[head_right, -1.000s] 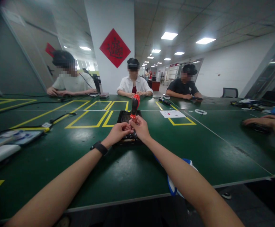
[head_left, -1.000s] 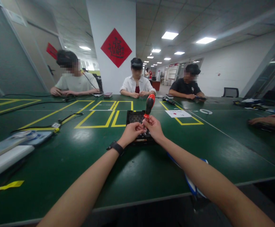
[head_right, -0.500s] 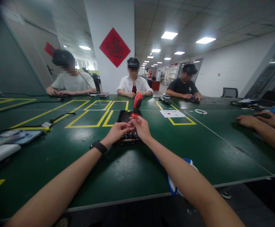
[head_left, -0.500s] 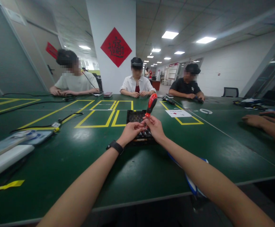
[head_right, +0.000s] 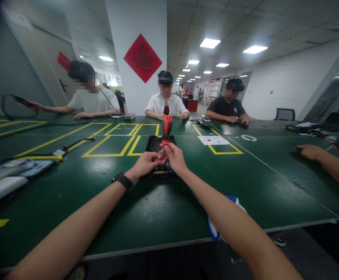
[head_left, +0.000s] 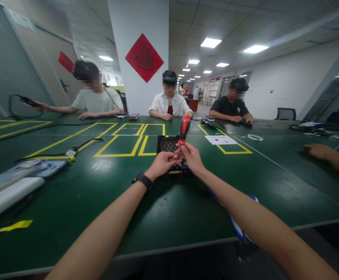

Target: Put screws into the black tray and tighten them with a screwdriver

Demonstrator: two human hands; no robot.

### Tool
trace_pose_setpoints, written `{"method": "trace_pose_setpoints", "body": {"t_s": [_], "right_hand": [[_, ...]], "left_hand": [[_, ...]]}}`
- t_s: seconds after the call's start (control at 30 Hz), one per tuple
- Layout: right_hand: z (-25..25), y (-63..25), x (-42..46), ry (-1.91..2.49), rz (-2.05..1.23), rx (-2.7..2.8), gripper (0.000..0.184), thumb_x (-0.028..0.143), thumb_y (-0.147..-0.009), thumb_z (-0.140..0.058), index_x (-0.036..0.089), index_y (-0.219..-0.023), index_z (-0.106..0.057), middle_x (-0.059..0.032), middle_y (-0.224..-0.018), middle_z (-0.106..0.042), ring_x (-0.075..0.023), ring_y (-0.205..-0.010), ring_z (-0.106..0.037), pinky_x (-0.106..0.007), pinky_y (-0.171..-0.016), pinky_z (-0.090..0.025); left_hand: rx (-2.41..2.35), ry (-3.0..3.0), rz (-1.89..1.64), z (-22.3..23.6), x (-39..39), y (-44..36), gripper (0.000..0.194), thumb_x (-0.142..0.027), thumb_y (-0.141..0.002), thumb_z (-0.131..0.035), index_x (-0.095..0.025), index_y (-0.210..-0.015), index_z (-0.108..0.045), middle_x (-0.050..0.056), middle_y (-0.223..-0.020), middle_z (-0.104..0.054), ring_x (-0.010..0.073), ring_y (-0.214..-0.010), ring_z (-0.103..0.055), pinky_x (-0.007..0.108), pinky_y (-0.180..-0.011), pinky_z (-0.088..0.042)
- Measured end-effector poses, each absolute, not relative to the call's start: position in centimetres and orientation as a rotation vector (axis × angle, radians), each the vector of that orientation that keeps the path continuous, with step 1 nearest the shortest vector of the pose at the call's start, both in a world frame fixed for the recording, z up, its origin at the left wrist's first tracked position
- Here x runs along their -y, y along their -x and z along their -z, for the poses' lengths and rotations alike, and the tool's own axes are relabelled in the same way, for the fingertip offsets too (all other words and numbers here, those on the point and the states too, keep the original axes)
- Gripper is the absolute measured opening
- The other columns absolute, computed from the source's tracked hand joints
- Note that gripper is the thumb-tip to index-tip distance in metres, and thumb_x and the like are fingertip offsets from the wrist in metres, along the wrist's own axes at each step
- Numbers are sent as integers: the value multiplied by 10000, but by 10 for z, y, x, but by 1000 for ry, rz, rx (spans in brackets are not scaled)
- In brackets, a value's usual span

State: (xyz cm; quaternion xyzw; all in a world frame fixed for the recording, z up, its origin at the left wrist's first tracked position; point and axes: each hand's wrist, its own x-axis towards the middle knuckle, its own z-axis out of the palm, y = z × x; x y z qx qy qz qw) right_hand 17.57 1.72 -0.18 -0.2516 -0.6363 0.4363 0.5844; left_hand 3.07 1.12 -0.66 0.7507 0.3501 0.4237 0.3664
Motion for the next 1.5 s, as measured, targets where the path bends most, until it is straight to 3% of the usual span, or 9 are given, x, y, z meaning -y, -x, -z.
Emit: {"method": "trace_pose_setpoints", "body": {"t_s": [0.1,0.23,0.4,0.7,0.93,1.1,1.33,1.5], "right_hand": [[1,-178,-17,599,-1017,1513,385,436,-784,-517,163,-1051,-566,-26,-813,-611,-70,-549,-546,-205,-482,-478],[3,-178,-19,636,-966,1491,348,403,-758,-562,153,-1000,-582,-28,-798,-619,-76,-545,-546,-218,-487,-476],[3,-176,-20,618,-958,1441,294,385,-718,-612,163,-895,-539,-7,-743,-610,-96,-603,-581,-215,-517,-479],[2,-174,-17,602,-965,1452,283,375,-716,-618,189,-877,-479,40,-656,-576,-88,-535,-577,-214,-505,-475],[0,-175,-15,677,-910,1519,307,415,-770,-535,148,-909,-591,-18,-752,-629,-57,-500,-503,-202,-484,-448],[1,-175,-16,677,-934,1495,293,387,-748,-569,161,-934,-585,-19,-770,-635,-67,-508,-506,-218,-483,-459],[3,-175,-19,656,-899,1447,266,380,-735,-593,158,-874,-545,-13,-711,-611,-109,-620,-596,-224,-531,-485],[3,-173,-16,656,-901,1435,273,388,-716,-614,165,-837,-512,8,-677,-592,-114,-586,-605,-223,-497,-495]], "left_hand": [[-810,-1869,-1065,7,-13,-30,244,-309,-685,-631,-94,-797,-664,43,-734,-681,144,-667,-610,247,-644,-457],[-814,-1842,-1071,10,-17,-29,280,-306,-685,-634,-92,-860,-673,82,-824,-697,185,-770,-636,301,-746,-474],[-943,-1897,-1135,12,-18,-30,270,-324,-661,-660,-108,-821,-661,62,-761,-690,149,-665,-621,247,-631,-468],[-1023,-1964,-1168,8,-13,-30,235,-320,-624,-683,-113,-718,-620,-7,-604,-617,86,-520,-516,189,-504,-382],[-908,-1982,-1091,9,-15,-28,231,-300,-699,-607,-103,-798,-675,35,-735,-682,145,-648,-596,239,-620,-438],[-849,-1949,-1069,10,-18,-28,231,-301,-712,-599,-113,-819,-680,47,-799,-694,158,-717,-618,249,-681,-457],[-965,-1894,-1124,10,-16,-27,305,-367,-668,-648,-106,-824,-675,57,-751,-688,138,-635,-596,228,-599,-435],[-981,-1928,-1162,9,-14,-29,314,-400,-662,-646,-104,-767,-644,31,-673,-654,111,-573,-548,204,-537,-384]]}}
